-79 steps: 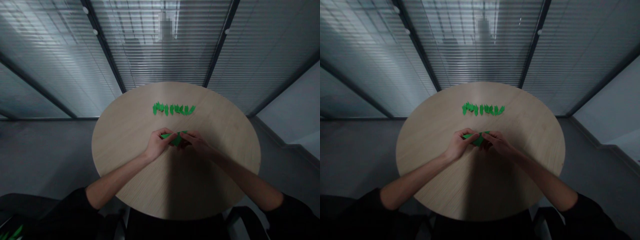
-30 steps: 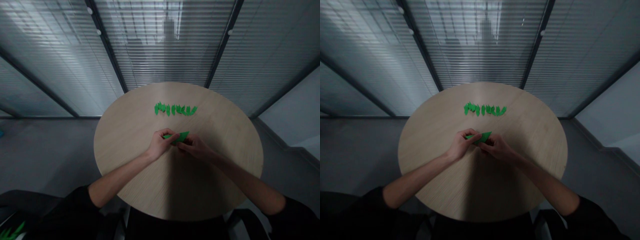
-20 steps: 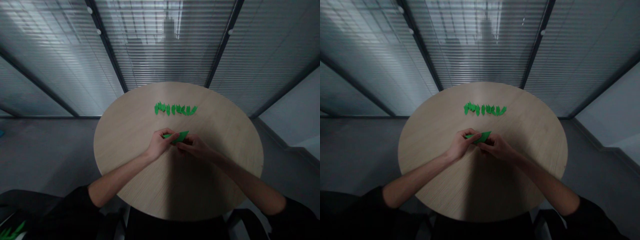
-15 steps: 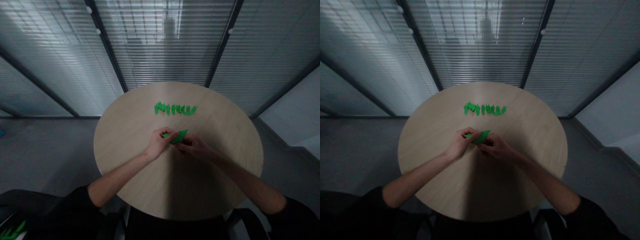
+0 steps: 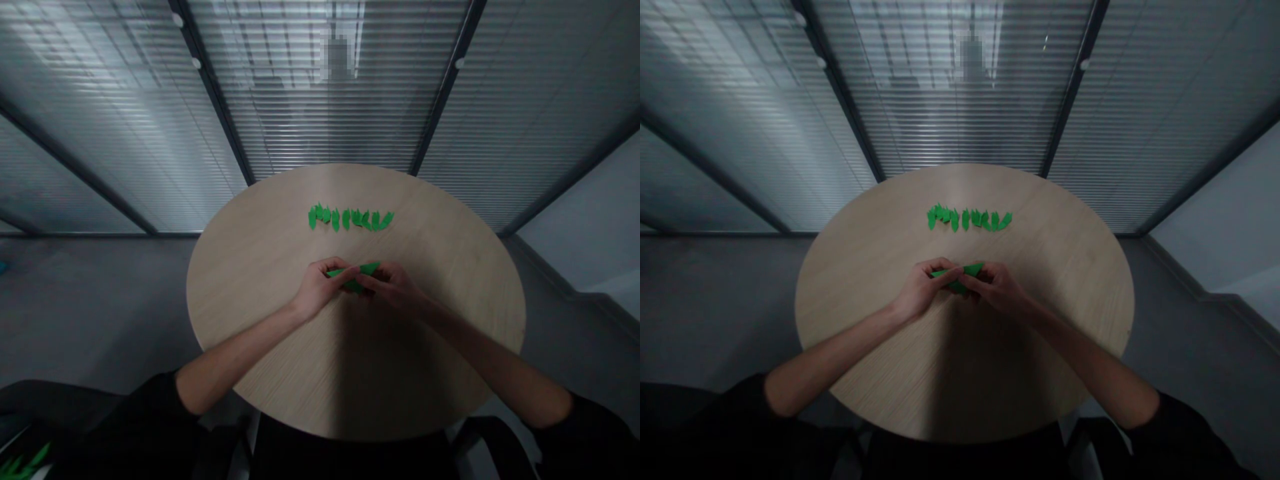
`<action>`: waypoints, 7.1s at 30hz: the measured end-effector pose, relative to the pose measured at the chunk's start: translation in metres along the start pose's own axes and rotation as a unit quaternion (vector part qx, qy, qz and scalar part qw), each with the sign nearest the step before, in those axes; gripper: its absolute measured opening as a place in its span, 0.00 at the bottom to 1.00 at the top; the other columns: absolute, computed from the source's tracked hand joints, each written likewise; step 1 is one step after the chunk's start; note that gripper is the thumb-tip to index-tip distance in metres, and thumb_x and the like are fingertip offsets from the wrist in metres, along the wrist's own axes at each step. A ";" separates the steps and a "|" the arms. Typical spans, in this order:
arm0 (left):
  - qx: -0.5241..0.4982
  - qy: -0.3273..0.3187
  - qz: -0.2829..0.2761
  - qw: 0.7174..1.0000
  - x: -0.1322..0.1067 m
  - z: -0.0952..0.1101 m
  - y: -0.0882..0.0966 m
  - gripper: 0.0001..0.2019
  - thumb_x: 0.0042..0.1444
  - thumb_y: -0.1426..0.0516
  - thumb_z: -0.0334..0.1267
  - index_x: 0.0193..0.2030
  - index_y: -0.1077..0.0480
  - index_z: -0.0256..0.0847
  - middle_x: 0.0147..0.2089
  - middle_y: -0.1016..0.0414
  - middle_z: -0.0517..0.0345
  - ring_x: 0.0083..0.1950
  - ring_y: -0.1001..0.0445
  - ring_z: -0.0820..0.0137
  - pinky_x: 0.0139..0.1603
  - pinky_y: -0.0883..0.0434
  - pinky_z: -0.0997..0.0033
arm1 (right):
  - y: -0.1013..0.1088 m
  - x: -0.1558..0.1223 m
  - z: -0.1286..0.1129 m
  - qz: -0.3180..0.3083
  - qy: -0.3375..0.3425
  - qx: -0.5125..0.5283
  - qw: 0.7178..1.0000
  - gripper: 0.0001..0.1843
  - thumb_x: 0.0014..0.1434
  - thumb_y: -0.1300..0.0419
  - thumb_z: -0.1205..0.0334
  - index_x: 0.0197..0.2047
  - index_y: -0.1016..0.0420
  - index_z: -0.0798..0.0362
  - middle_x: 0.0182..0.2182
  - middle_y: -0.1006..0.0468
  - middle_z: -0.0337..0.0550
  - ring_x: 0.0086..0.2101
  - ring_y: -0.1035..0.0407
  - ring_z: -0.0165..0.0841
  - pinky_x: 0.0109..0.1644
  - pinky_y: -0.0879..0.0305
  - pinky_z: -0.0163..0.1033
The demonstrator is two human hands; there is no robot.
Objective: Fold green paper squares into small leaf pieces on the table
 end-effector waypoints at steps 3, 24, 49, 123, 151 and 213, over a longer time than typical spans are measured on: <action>-0.005 0.003 -0.016 1.000 0.000 0.001 0.000 0.22 0.45 0.27 0.53 0.32 0.22 0.34 0.29 0.20 0.55 0.27 0.24 0.72 0.30 0.26 0.72 | 0.001 0.000 0.003 0.016 0.000 0.008 1.000 0.28 0.59 0.34 0.35 0.29 0.24 0.55 0.22 0.26 0.39 0.23 0.32 0.27 0.26 0.36 0.32; 0.012 0.007 -0.097 0.995 -0.002 0.000 -0.003 0.21 0.48 0.27 0.51 0.36 0.25 0.35 0.30 0.19 0.55 0.28 0.22 0.72 0.30 0.25 0.73 | 0.008 0.001 0.005 0.089 0.028 0.010 0.996 0.26 0.60 0.36 0.37 0.29 0.26 0.54 0.22 0.26 0.38 0.21 0.32 0.28 0.24 0.36 0.33; -0.044 0.039 -0.057 0.997 0.003 -0.007 0.001 0.18 0.46 0.28 0.47 0.28 0.28 0.37 0.26 0.26 0.61 0.26 0.29 0.75 0.28 0.31 0.75 | 0.011 -0.002 0.006 0.127 0.018 -0.058 0.990 0.27 0.61 0.38 0.36 0.28 0.30 0.52 0.19 0.33 0.34 0.19 0.41 0.26 0.20 0.48 0.33; 0.030 0.011 -0.068 0.997 0.004 -0.011 0.002 0.19 0.55 0.32 0.51 0.31 0.27 0.36 0.28 0.25 0.57 0.27 0.28 0.74 0.26 0.29 0.75 | 0.006 0.000 0.008 0.157 -0.018 -0.036 0.987 0.25 0.58 0.37 0.37 0.29 0.29 0.52 0.19 0.32 0.35 0.19 0.40 0.26 0.21 0.46 0.33; -0.058 0.009 0.000 0.998 0.009 -0.008 0.010 0.17 0.51 0.29 0.46 0.29 0.28 0.37 0.26 0.27 0.61 0.25 0.30 0.76 0.27 0.29 0.76 | 0.006 0.000 0.009 0.161 -0.034 -0.023 0.986 0.26 0.55 0.36 0.35 0.29 0.30 0.52 0.18 0.31 0.34 0.18 0.40 0.26 0.20 0.45 0.32; 0.065 -0.045 -0.074 0.994 0.007 -0.006 0.008 0.19 0.55 0.32 0.52 0.36 0.26 0.35 0.29 0.24 0.58 0.28 0.26 0.74 0.31 0.25 0.74 | 0.016 0.007 0.017 0.104 -0.014 0.061 0.993 0.20 0.52 0.28 0.44 0.30 0.24 0.51 0.26 0.24 0.37 0.27 0.29 0.29 0.33 0.30 0.37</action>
Point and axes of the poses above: each hand's wrist, its own x-axis towards the middle knuckle, its own y-axis out of the back of the hand, z = x × y, the point moved 3 cm from there along x, towards the middle knuckle
